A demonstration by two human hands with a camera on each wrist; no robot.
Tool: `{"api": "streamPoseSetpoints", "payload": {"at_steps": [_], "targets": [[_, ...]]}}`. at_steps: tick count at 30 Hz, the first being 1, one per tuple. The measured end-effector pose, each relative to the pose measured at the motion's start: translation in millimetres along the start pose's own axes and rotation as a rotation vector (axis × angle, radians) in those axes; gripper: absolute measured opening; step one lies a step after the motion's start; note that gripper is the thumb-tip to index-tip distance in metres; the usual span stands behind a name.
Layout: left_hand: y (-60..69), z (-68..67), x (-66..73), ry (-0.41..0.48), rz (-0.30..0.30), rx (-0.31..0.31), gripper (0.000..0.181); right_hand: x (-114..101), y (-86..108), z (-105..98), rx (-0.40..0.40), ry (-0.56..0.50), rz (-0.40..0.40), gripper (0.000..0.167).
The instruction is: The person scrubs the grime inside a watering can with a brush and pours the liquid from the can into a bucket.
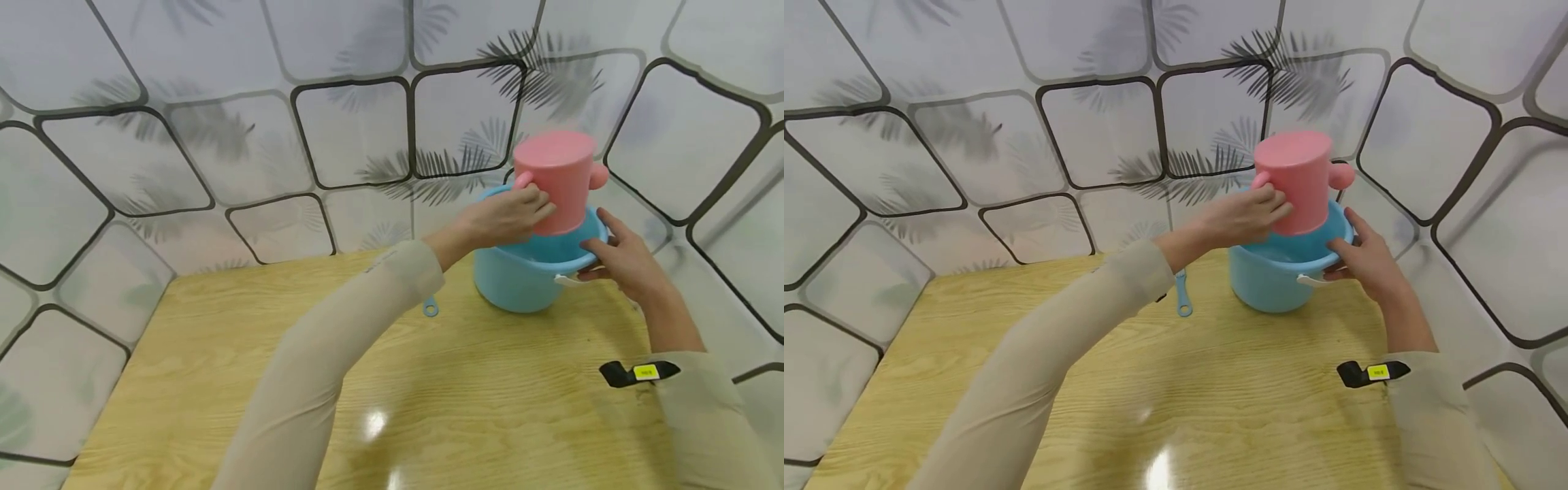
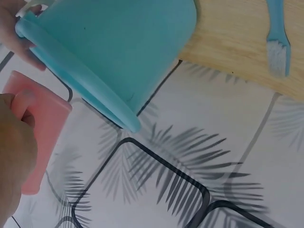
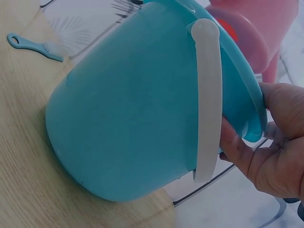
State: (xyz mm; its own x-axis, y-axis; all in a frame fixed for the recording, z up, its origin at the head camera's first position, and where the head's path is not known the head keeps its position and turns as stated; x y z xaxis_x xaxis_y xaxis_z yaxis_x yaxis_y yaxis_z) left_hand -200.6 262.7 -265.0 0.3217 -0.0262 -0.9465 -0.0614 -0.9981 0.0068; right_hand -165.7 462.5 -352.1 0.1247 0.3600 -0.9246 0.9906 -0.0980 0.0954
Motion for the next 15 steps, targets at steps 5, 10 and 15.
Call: {"api": "streamPoseSetpoints", "payload": {"at_steps": [5,10,15], "targets": [[-4.2,-0.4,0.2,-0.022,0.016,0.019,0.051,0.6,1.3,-3.1,0.008,0.005,-0.008,0.079],[-4.2,-1.6,-3.4,-0.051,-0.026,0.028,0.051,1.1,-2.0,-2.4,0.004,-0.005,-0.007,0.079],[-6.6,-4.5,-1.8,-0.047,-0.017,0.042,0.05,1.4,-0.1,-2.2,0.022,0.008,-0.019,0.077]]}}
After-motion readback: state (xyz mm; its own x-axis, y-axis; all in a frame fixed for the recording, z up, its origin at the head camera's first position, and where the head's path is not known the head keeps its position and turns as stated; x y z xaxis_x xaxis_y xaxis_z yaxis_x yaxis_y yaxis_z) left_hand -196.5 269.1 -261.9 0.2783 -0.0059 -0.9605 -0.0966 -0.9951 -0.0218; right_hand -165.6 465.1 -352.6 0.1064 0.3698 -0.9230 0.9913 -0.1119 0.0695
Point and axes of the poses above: each hand's wrist, its own y-axis away from the middle knuckle, its own z-axis out of the palm, x = y × z, the point moved 5 cm from there along -y, towards the middle knuckle, and after that the axes turned 1 degree about z, right-handed, at the moved point
